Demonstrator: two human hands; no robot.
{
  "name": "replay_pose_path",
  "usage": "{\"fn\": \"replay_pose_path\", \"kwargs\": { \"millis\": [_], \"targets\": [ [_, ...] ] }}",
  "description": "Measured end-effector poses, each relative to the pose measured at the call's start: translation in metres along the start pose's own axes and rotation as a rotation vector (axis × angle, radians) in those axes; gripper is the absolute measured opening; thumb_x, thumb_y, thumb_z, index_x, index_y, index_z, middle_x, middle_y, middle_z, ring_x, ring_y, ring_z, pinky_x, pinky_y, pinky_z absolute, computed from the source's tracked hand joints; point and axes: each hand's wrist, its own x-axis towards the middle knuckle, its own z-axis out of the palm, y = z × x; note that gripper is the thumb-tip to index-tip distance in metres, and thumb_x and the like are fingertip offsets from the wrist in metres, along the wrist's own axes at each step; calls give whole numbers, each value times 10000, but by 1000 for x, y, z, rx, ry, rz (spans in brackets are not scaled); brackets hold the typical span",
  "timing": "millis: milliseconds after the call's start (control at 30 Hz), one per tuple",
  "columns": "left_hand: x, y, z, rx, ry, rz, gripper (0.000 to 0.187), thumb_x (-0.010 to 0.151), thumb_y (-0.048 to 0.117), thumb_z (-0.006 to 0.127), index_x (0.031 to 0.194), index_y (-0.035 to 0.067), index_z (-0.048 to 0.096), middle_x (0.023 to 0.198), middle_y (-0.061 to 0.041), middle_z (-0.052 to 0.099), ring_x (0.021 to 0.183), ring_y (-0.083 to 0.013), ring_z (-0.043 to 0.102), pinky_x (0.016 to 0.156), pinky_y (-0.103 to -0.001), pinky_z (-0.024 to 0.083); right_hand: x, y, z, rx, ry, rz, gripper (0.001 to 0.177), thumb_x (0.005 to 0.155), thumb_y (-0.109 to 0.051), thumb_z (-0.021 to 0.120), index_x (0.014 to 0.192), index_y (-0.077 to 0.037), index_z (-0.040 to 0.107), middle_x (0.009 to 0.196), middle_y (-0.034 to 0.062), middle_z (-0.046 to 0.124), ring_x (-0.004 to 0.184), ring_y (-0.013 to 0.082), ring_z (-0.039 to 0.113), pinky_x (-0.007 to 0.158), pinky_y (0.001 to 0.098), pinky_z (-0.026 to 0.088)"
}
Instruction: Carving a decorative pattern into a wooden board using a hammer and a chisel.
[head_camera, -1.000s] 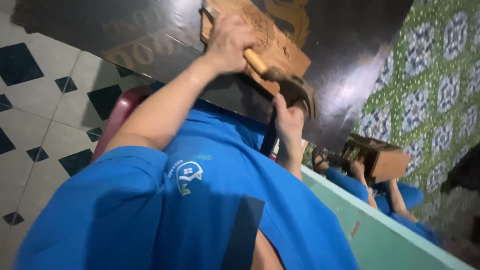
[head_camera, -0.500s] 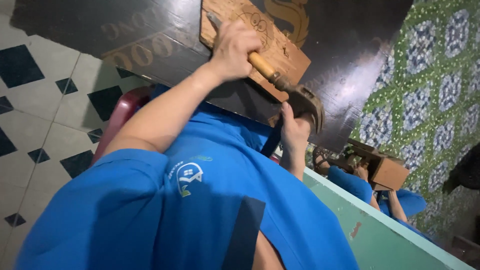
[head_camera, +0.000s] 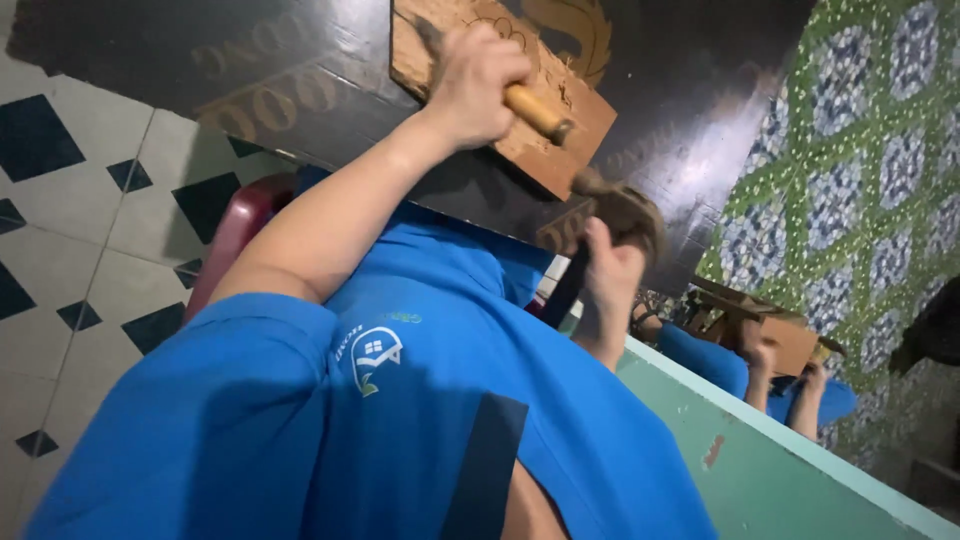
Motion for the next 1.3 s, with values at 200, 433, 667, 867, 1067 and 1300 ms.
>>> {"fn": "replay_pose_path", "kwargs": {
  "millis": [200, 433, 667, 867, 1067, 1300],
  "targets": [
    [31, 6, 25, -1, -103, -14, 197, 655, 162, 675, 759, 195, 510, 699, 36, 571, 665, -287, 578, 597, -416, 325, 3, -23, -29, 277, -277, -462, 214, 1083, -236, 620, 1013, -34, 629, 848, 86, 601, 656, 172, 569, 582, 291, 520],
    [31, 2, 25, 55, 5, 31, 197, 598, 148, 652, 682, 192, 479, 627, 47, 496, 611, -265, 506, 576, -399, 292, 5, -41, 7, 206, -323, -444, 362, 1081, -279, 614, 804, -47, 641, 776, 87, 649, 734, 188, 630, 708, 312, 536],
    [35, 3, 17, 28, -28, -48, 139, 647, 122, 655, 727, 231, 623, 693, 73, 611, 696, -258, 561, 624, -418, 326, 9, -64, 29, 115, -212, -425, 384, 1063, -240, 567, 715, -80, 601, 617, 51, 585, 551, 135, 563, 556, 274, 445],
    [34, -14, 17, 87, -37, 36, 172, 629, 133, 720, 745, 259, 704, 705, 81, 646, 705, -254, 591, 634, -424, 379, 14, -79, 36, 40, -113, -272, 356, 1002, -251, 624, 686, -89, 639, 579, 31, 600, 529, 115, 579, 515, 278, 456],
    [26, -19, 21, 126, -84, 13, 172, 658, 136, 713, 771, 264, 699, 743, 76, 629, 760, -268, 583, 654, -454, 388, 10, -79, 48, 76, -313, -461, 396, 1025, -130, 525, 631, -99, 511, 584, 57, 530, 542, 141, 520, 565, 278, 423],
    [42, 10, 30, -6, -203, -70, 248, 650, 140, 693, 825, 313, 722, 772, 100, 665, 817, -281, 602, 700, -482, 374, 21, -72, 5, 156, -110, -373, 327, 978, -132, 619, 657, -69, 607, 556, 78, 575, 498, 150, 552, 551, 292, 472]
  ]
}}
